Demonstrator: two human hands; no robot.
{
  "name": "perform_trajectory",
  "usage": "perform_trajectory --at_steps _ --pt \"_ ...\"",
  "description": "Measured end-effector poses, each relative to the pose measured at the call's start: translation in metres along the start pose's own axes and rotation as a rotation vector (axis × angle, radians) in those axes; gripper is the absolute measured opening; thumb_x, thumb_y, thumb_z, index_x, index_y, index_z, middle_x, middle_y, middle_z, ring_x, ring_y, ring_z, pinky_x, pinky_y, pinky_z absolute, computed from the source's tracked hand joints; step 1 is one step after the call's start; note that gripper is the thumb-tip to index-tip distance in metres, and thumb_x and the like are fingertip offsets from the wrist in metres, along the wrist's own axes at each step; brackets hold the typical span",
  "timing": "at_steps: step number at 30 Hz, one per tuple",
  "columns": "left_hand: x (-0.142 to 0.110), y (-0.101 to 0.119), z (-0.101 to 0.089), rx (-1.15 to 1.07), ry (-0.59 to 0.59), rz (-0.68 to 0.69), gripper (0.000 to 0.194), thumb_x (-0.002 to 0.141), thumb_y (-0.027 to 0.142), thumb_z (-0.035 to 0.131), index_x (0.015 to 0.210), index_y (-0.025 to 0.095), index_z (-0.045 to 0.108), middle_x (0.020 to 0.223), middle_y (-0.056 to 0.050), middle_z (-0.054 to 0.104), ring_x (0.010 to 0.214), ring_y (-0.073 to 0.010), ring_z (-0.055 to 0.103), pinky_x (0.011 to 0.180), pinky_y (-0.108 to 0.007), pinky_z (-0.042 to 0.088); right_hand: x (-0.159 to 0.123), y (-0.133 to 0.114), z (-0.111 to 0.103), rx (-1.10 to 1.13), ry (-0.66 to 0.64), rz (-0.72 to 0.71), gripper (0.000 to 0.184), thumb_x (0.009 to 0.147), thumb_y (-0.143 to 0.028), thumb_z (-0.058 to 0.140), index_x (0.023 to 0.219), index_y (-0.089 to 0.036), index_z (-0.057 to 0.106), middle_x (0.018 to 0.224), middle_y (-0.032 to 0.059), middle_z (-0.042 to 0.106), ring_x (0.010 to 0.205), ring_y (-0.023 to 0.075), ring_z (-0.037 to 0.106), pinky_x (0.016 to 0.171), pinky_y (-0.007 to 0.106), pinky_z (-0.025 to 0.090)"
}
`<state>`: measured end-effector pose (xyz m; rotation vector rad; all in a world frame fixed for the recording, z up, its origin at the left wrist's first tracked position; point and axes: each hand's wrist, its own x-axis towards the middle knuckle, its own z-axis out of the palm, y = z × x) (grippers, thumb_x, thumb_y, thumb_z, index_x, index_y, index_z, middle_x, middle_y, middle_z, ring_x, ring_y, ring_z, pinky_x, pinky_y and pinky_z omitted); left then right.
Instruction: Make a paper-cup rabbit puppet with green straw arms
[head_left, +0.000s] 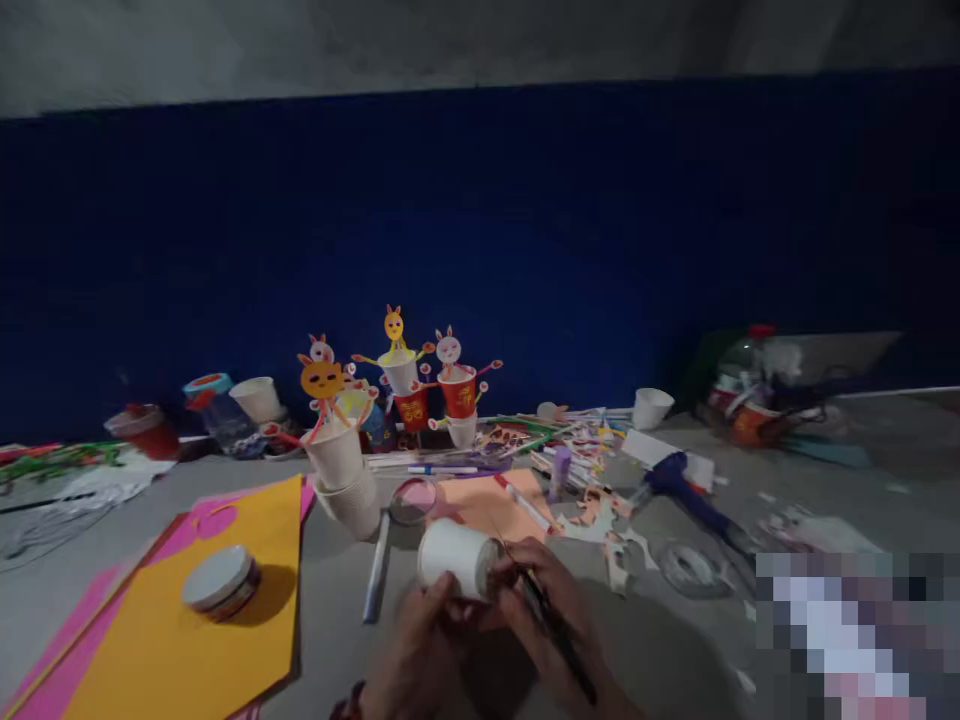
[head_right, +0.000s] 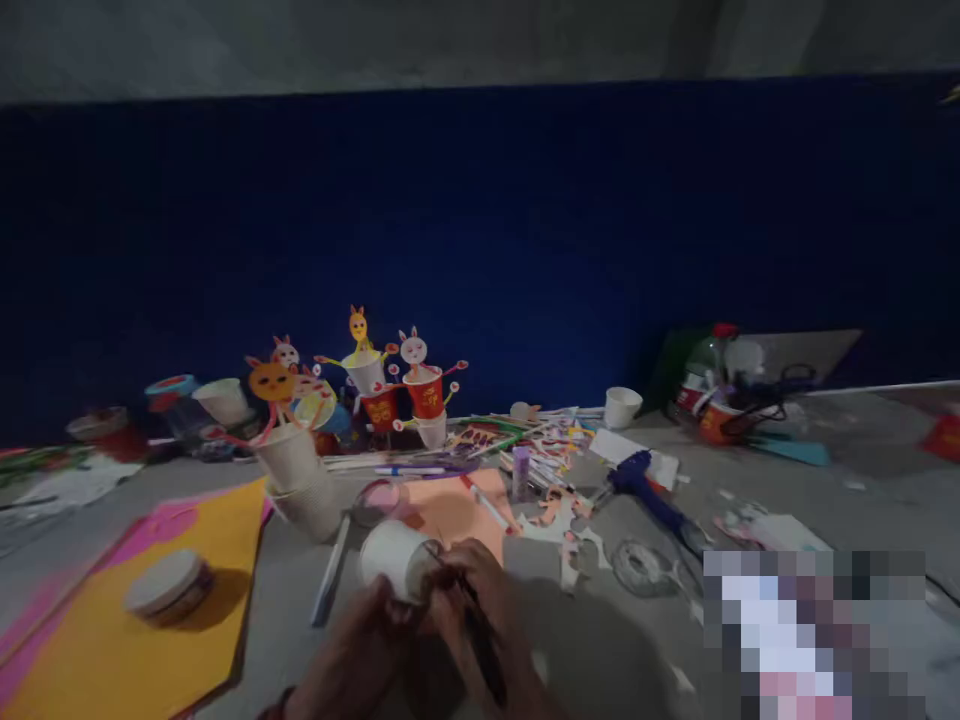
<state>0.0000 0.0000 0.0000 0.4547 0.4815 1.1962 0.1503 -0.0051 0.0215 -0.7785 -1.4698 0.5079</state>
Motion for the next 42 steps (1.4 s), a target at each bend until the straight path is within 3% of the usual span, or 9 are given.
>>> perform_trajectory --at_steps 5,11,16,19,25,30,33,37,42 --pt "-0.001 -0.001 -0.004 0.006 -0.031 0.007 0.025 0.080 0.031 0.079 0.095 0.011 0.078 0.098 -0.011 0.080 0.090 -0.0216 0.072 0.088 -0.030 0.055 -0.001 0.010 -0.001 -0.053 -0.079 0.014 0.015 0.086 -0.011 0.055 0.085 -0.023 0.064 0.078 0.0010 0.064 0.070 0.0169 0.064 0.063 0.024 0.050" --pt "-0.004 0.002 0.001 -0.045 -0.049 0.000 0.017 0.081 0.026 0.078 0.092 0.013 0.078 0.102 -0.011 0.081 0.093 -0.0229 0.074 0.087 -0.030 0.056 -0.001 0.003 -0.009 -0.019 -0.074 0.057 0.010 0.088 -0.017 0.061 0.085 -0.023 0.067 0.077 0.0007 0.065 0.070 0.0169 0.064 0.063 0.024 0.050" --pt "-0.008 0.011 0.007 -0.152 -0.109 -0.066 0.016 0.084 0.025 0.076 0.099 0.019 0.080 0.104 -0.007 0.082 0.101 -0.0206 0.074 0.090 -0.028 0.056 -0.002 0.009 -0.010 0.221 0.115 0.446 0.023 0.092 -0.039 0.062 0.109 -0.024 0.059 0.082 0.0011 0.068 0.069 0.0176 0.065 0.061 0.026 0.052" --pt "-0.011 0.014 0.008 -0.184 -0.248 -0.145 0.022 0.084 0.032 0.075 0.103 0.021 0.080 0.109 -0.006 0.081 0.102 -0.0214 0.074 0.087 -0.027 0.058 -0.002 0.013 -0.004 0.418 0.030 0.599 0.033 0.088 -0.048 0.068 0.103 -0.024 0.051 0.071 -0.0037 0.063 0.063 0.0162 0.063 0.057 0.024 0.049" --pt "-0.014 0.014 0.005 -0.195 -0.240 -0.137 0.027 0.085 0.031 0.074 0.108 0.016 0.078 0.113 -0.010 0.079 0.099 -0.0190 0.075 0.087 -0.023 0.057 -0.007 0.011 0.004 0.416 -0.132 0.534 0.024 0.094 -0.044 0.062 0.102 -0.025 0.050 0.089 -0.0004 0.063 0.076 0.0165 0.061 0.069 0.026 0.049" --pt "-0.008 0.018 -0.008 -0.214 -0.235 -0.042 0.025 0.092 0.028 0.066 0.112 0.020 0.077 0.116 -0.008 0.078 0.106 -0.0213 0.074 0.097 -0.029 0.054 -0.003 0.008 -0.015 0.198 -0.363 0.385 0.023 0.096 -0.040 0.056 0.113 -0.025 0.053 0.108 0.0053 0.063 0.094 0.0220 0.062 0.083 0.032 0.048" --pt "-0.004 0.023 -0.016 -0.232 -0.315 0.033 0.026 0.096 0.028 0.060 0.115 0.020 0.075 0.123 -0.010 0.075 0.115 -0.0218 0.069 0.103 -0.030 0.051 0.002 0.010 -0.023 0.087 -0.398 0.359 0.019 0.093 -0.039 0.058 0.104 -0.023 0.062 0.104 0.0056 0.065 0.087 0.0217 0.061 0.080 0.032 0.048" --pt "-0.005 0.027 -0.012 -0.214 -0.367 0.066 0.032 0.098 0.031 0.056 0.123 0.019 0.071 0.131 -0.012 0.070 0.122 -0.0227 0.065 0.105 -0.032 0.049 0.000 0.011 -0.017 0.288 -0.456 0.599 0.024 0.093 -0.043 0.058 0.094 -0.021 0.068 0.083 0.0022 0.066 0.075 0.0185 0.062 0.066 0.027 0.048" --pt "-0.010 0.027 0.000 -0.220 -0.430 0.028 0.033 0.096 0.032 0.058 0.124 0.018 0.070 0.134 -0.011 0.069 0.123 -0.0197 0.064 0.106 -0.027 0.047 -0.015 0.012 -0.005 0.761 -0.417 0.942 0.046 0.075 -0.063 0.074 0.090 -0.020 0.068 0.073 0.0005 0.066 0.058 0.0142 0.060 0.051 0.023 0.044"
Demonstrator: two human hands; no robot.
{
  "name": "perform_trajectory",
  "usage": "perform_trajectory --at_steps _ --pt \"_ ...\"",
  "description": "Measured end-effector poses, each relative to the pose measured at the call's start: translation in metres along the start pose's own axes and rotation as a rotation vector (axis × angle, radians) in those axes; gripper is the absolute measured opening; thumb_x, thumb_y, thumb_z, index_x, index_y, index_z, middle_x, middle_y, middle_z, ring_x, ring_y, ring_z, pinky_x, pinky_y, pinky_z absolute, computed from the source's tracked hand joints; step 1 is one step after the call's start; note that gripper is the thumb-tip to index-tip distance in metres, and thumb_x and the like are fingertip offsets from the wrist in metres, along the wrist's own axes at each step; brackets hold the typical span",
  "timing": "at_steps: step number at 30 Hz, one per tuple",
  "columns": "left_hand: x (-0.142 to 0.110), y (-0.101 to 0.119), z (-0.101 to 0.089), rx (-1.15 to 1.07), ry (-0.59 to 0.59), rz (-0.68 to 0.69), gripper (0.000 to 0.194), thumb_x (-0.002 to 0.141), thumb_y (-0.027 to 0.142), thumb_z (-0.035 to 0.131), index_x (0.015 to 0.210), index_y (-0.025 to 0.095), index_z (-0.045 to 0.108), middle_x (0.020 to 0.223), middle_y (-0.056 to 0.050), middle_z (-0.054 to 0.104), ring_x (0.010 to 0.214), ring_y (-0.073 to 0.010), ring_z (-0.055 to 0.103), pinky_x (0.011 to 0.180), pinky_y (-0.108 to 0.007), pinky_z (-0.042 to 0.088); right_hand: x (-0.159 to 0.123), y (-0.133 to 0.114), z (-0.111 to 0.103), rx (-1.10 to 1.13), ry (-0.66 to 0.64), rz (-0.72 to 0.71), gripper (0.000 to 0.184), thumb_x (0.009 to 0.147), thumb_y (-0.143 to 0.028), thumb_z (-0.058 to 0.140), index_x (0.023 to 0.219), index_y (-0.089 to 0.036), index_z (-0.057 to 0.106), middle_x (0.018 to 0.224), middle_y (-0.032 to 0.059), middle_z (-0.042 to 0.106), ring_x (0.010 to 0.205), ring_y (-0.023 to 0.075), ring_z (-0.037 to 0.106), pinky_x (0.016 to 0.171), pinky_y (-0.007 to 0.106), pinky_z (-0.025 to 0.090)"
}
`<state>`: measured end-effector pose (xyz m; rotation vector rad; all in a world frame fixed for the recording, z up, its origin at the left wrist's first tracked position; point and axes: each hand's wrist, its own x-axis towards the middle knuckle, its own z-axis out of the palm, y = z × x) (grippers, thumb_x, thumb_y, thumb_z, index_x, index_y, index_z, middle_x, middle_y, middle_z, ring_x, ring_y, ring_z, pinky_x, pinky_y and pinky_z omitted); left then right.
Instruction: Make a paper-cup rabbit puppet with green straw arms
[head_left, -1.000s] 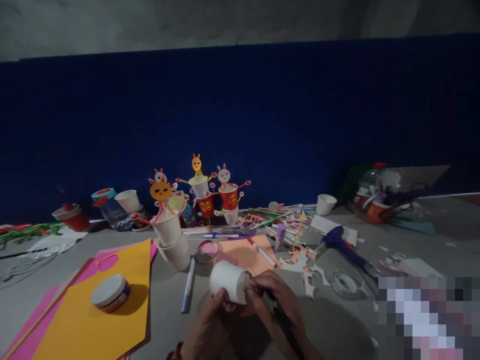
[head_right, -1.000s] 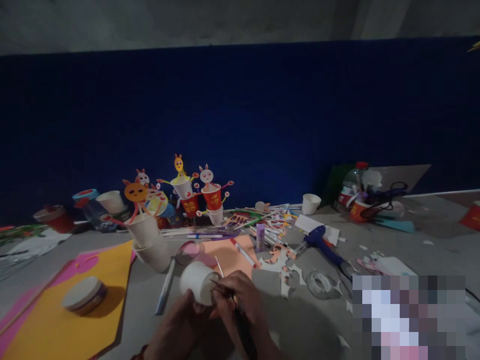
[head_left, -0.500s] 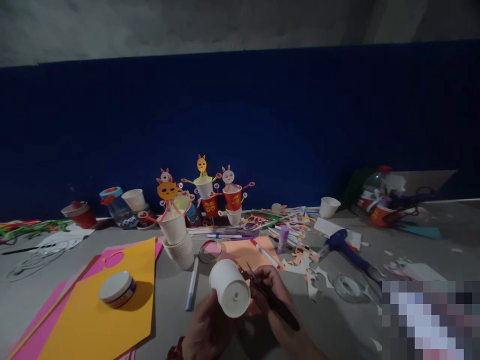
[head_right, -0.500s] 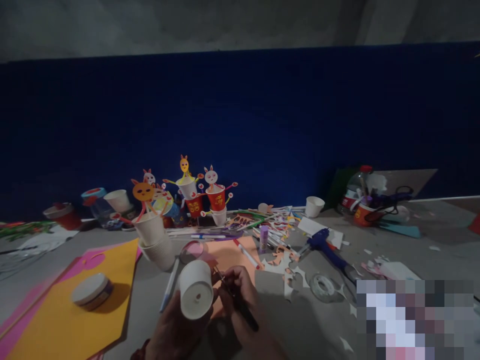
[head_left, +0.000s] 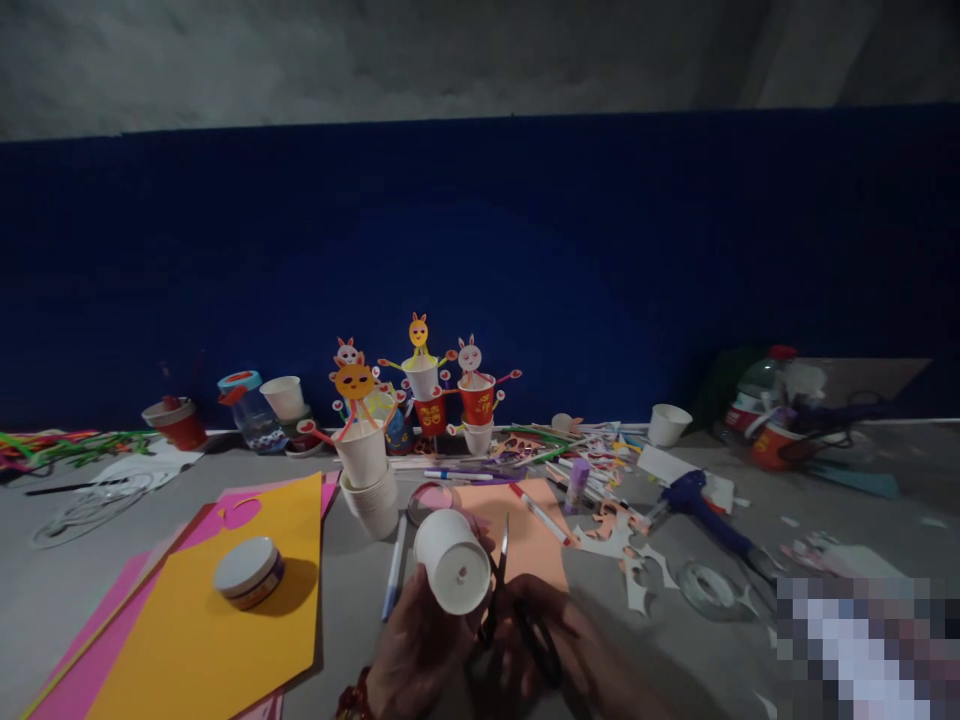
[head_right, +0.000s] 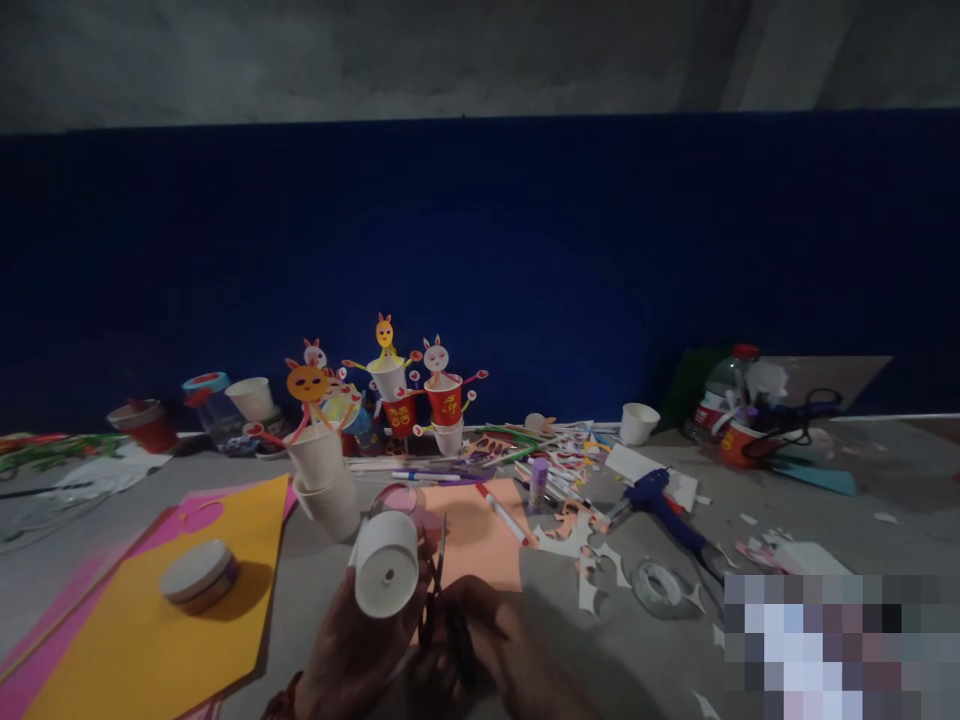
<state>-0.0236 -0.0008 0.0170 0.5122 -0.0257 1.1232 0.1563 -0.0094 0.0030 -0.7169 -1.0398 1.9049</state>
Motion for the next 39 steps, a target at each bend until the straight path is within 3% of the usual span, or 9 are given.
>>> perform_trajectory --at_steps 4,7,10,13,15,19,23,34,39 --pt "0.000 -0.002 -0.001 -0.052 -0.003 -0.032 0.033 0.095 0.033 0.060 0.123 0.017 0.071 0.129 -0.009 0.071 0.121 -0.0178 0.066 0.108 -0.026 0.045 -0.013 0.002 0.003 0.141 -0.069 0.019 0.053 0.074 -0.070 0.069 0.091 -0.020 0.074 0.076 0.0050 0.071 0.061 0.0168 0.063 0.047 0.022 0.045" --pt "-0.003 -0.003 -0.001 -0.053 0.076 -0.051 0.031 0.093 0.032 0.064 0.119 0.018 0.073 0.125 -0.008 0.074 0.118 -0.0193 0.067 0.107 -0.028 0.047 -0.022 -0.002 0.009 0.146 -0.041 0.064 0.037 0.071 -0.052 0.080 0.091 -0.020 0.077 0.080 0.0036 0.073 0.058 0.0111 0.060 0.051 0.019 0.042" --pt "-0.004 -0.004 0.002 -0.035 0.169 -0.094 0.036 0.087 0.035 0.072 0.119 0.017 0.073 0.127 -0.011 0.073 0.113 -0.0206 0.070 0.102 -0.028 0.050 -0.028 -0.004 0.012 0.017 0.041 0.056 0.027 0.065 -0.037 0.085 0.085 -0.020 0.078 0.078 0.0024 0.075 0.065 0.0137 0.065 0.059 0.021 0.045" --pt "-0.003 -0.004 0.005 -0.014 0.178 -0.087 0.039 0.085 0.035 0.074 0.120 0.018 0.072 0.130 -0.012 0.070 0.109 -0.0207 0.072 0.097 -0.029 0.052 -0.036 -0.009 0.004 -0.321 0.206 -0.069 0.024 0.066 -0.034 0.080 0.086 -0.022 0.074 0.079 0.0020 0.075 0.071 0.0193 0.068 0.064 0.026 0.051" --pt "-0.001 -0.005 0.003 -0.023 0.169 -0.053 0.037 0.087 0.034 0.072 0.120 0.018 0.072 0.130 -0.012 0.071 0.113 -0.0211 0.070 0.098 -0.030 0.051 -0.045 -0.019 -0.007 -0.706 0.307 -0.161 0.016 0.069 -0.029 0.075 0.084 -0.024 0.070 0.074 0.0003 0.073 0.064 0.0192 0.067 0.058 0.026 0.051" --pt "0.000 -0.008 -0.003 -0.005 0.185 0.007 0.031 0.090 0.034 0.067 0.116 0.019 0.073 0.126 -0.011 0.074 0.115 -0.0216 0.068 0.099 -0.032 0.049 -0.065 -0.049 -0.030 -1.495 0.262 -0.539 0.011 0.076 -0.019 0.067 0.083 -0.027 0.064 0.074 -0.0014 0.074 0.063 0.0190 0.070 0.056 0.025 0.052" --pt "-0.001 -0.011 -0.001 0.049 0.232 0.012 0.033 0.088 0.034 0.071 0.117 0.019 0.072 0.122 -0.012 0.076 0.105 -0.0210 0.071 0.091 -0.030 0.052 -0.076 -0.073 -0.037 -1.876 0.175 -0.854 0.020 0.081 -0.018 0.059 0.100 -0.025 0.061 0.088 0.0012 0.079 0.069 0.0202 0.075 0.059 0.026 0.056" --pt "0.000 -0.010 0.009 0.057 0.250 -0.015 0.029 0.083 0.030 0.077 0.107 0.015 0.077 0.113 -0.014 0.079 0.097 -0.0193 0.074 0.087 -0.026 0.053 -0.074 -0.086 -0.027 -2.040 0.111 -0.776 0.011 0.090 -0.020 0.054 0.098 -0.025 0.058 0.083 0.0004 0.076 0.065 0.0190 0.073 0.055 0.027 0.049" --pt "-0.001 -0.010 0.011 0.058 0.383 -0.028 0.033 0.077 0.031 0.083 0.103 0.012 0.078 0.104 -0.013 0.081 0.092 -0.0203 0.074 0.085 -0.027 0.054 -0.073 -0.091 -0.029 -2.113 0.071 -0.779 0.006 0.090 -0.020 0.053 0.089 -0.024 0.057 0.073 -0.0004 0.072 0.058 0.0187 0.071 0.050 0.028 0.044"
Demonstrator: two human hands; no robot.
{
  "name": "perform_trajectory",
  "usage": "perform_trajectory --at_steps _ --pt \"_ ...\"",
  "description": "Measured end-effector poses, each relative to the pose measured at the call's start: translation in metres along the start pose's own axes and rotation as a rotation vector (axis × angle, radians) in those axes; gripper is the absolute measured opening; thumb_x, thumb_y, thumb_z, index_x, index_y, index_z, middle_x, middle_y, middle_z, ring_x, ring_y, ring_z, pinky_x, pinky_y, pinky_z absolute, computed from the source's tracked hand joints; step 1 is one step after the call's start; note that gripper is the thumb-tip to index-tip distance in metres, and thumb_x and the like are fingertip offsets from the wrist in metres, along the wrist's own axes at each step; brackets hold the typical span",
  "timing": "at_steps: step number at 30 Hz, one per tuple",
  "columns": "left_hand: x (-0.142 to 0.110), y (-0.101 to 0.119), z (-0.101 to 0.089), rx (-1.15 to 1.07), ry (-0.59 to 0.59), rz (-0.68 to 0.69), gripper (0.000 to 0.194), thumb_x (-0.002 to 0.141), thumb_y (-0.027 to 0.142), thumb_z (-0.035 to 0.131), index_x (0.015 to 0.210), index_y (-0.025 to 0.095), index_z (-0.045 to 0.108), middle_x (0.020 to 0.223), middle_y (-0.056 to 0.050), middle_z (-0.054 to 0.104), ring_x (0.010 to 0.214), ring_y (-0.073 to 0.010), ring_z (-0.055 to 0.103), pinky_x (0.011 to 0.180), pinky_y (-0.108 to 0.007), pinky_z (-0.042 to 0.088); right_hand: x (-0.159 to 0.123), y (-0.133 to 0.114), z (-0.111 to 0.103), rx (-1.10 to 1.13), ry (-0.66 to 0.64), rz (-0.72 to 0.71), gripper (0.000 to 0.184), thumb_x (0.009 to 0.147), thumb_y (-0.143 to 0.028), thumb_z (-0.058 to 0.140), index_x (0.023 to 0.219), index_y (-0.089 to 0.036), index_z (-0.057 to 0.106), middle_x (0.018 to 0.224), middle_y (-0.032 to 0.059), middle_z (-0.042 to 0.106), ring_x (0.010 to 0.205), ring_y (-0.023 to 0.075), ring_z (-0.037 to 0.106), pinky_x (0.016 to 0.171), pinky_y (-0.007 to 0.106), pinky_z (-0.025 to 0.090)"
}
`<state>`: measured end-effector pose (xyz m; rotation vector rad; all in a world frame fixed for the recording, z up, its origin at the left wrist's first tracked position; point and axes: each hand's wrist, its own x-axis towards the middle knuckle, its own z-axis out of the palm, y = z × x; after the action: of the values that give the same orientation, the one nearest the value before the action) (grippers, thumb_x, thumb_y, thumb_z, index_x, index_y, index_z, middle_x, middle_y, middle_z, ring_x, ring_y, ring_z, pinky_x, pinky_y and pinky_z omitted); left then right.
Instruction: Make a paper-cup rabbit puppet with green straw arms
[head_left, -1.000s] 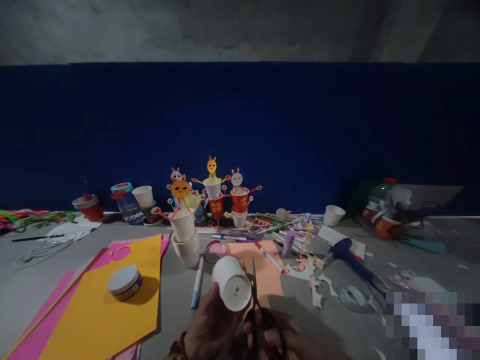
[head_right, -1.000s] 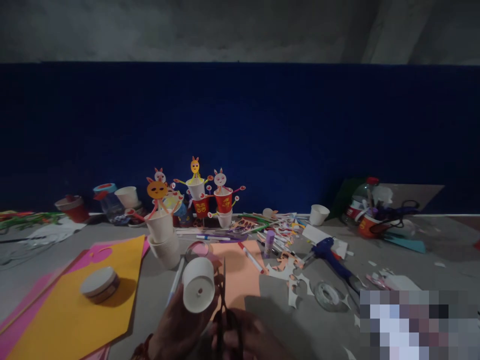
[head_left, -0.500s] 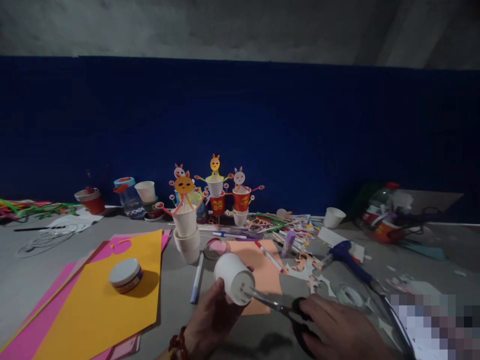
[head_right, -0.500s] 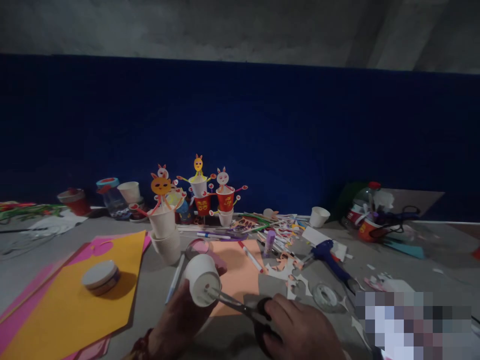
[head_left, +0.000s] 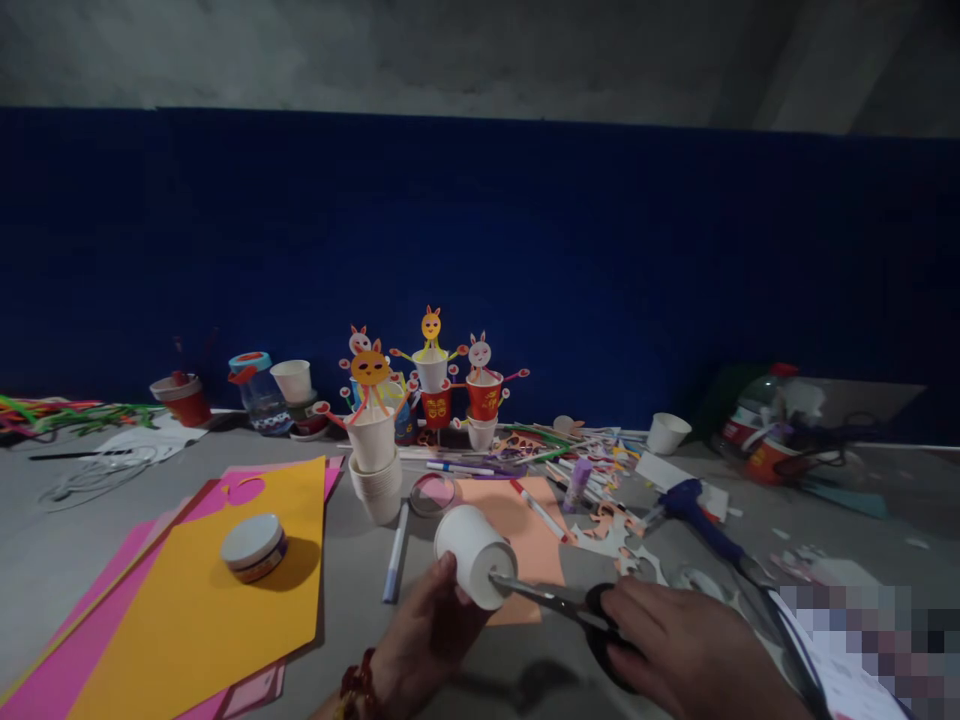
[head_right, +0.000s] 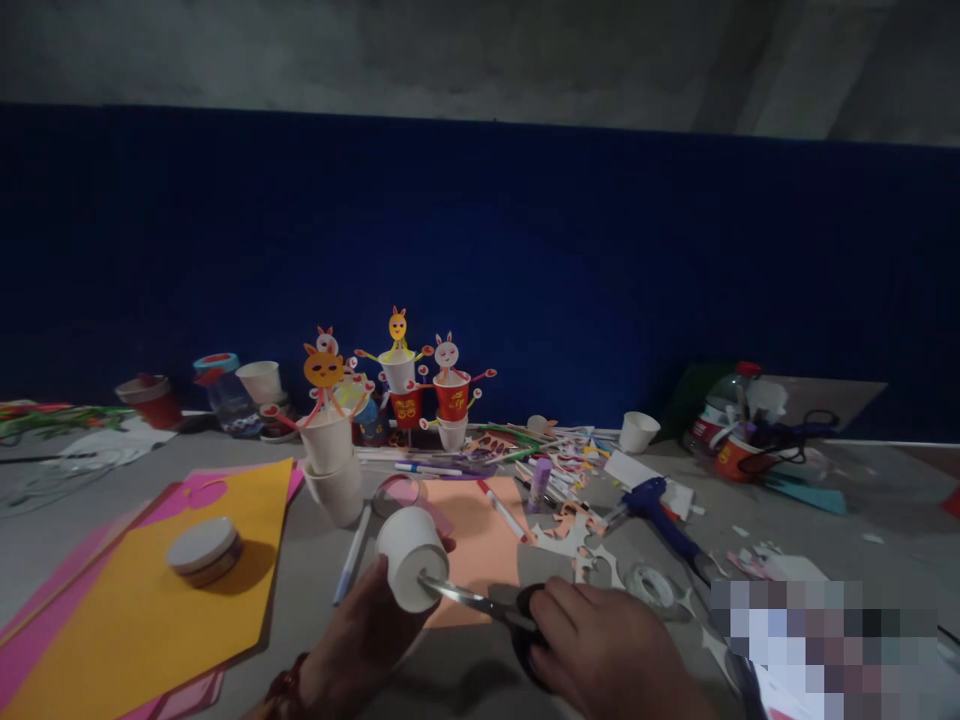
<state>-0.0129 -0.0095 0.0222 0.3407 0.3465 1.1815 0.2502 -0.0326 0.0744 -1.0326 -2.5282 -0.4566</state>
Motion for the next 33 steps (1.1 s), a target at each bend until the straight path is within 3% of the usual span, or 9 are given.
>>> perform_trajectory --at_steps 7,13,21,26,33 --pt "0.0008 -0.0007 -0.0027 0.015 0.082 0.014 0.030 0.076 0.031 0.084 0.097 0.011 0.079 0.094 -0.011 0.082 0.086 -0.0205 0.074 0.079 -0.027 0.055 0.0014 0.0032 0.0004 -0.017 -0.084 -0.012 0.012 0.084 -0.018 0.063 0.091 -0.026 0.055 0.078 -0.0016 0.072 0.062 0.0192 0.071 0.054 0.028 0.047" --pt "-0.0004 0.0010 -0.0005 0.017 0.058 0.024 0.028 0.079 0.031 0.081 0.102 0.015 0.077 0.102 -0.009 0.080 0.090 -0.0194 0.073 0.084 -0.027 0.055 0.0021 0.0004 0.0004 0.017 -0.074 -0.004 0.012 0.083 -0.016 0.062 0.088 -0.025 0.056 0.077 -0.0009 0.073 0.063 0.0195 0.071 0.055 0.028 0.048" --pt "0.0003 -0.0007 -0.0058 0.004 0.058 0.016 0.029 0.078 0.029 0.082 0.101 0.011 0.078 0.099 -0.012 0.081 0.093 -0.0222 0.073 0.088 -0.030 0.054 0.0055 -0.0014 -0.0052 0.157 -0.198 0.074 0.018 0.077 -0.015 0.071 0.088 -0.024 0.060 0.080 -0.0013 0.073 0.068 0.0202 0.072 0.058 0.028 0.048" --pt "0.0012 -0.0006 -0.0072 0.003 0.036 0.027 0.032 0.077 0.030 0.083 0.104 0.012 0.077 0.100 -0.011 0.081 0.091 -0.0209 0.074 0.084 -0.028 0.054 0.0058 -0.0017 -0.0025 0.168 -0.182 0.061 0.018 0.077 -0.013 0.071 0.080 -0.024 0.057 0.073 -0.0023 0.070 0.061 0.0180 0.070 0.053 0.027 0.044" --pt "0.0021 -0.0011 -0.0064 -0.016 0.057 0.052 0.017 0.075 0.027 0.085 0.085 0.015 0.078 0.093 -0.008 0.083 0.085 -0.0198 0.075 0.084 -0.029 0.056 0.0031 -0.0058 0.0002 0.150 -0.132 0.066 0.014 0.077 -0.014 0.066 0.079 -0.024 0.056 0.070 -0.0025 0.069 0.057 0.0177 0.068 0.052 0.027 0.039"
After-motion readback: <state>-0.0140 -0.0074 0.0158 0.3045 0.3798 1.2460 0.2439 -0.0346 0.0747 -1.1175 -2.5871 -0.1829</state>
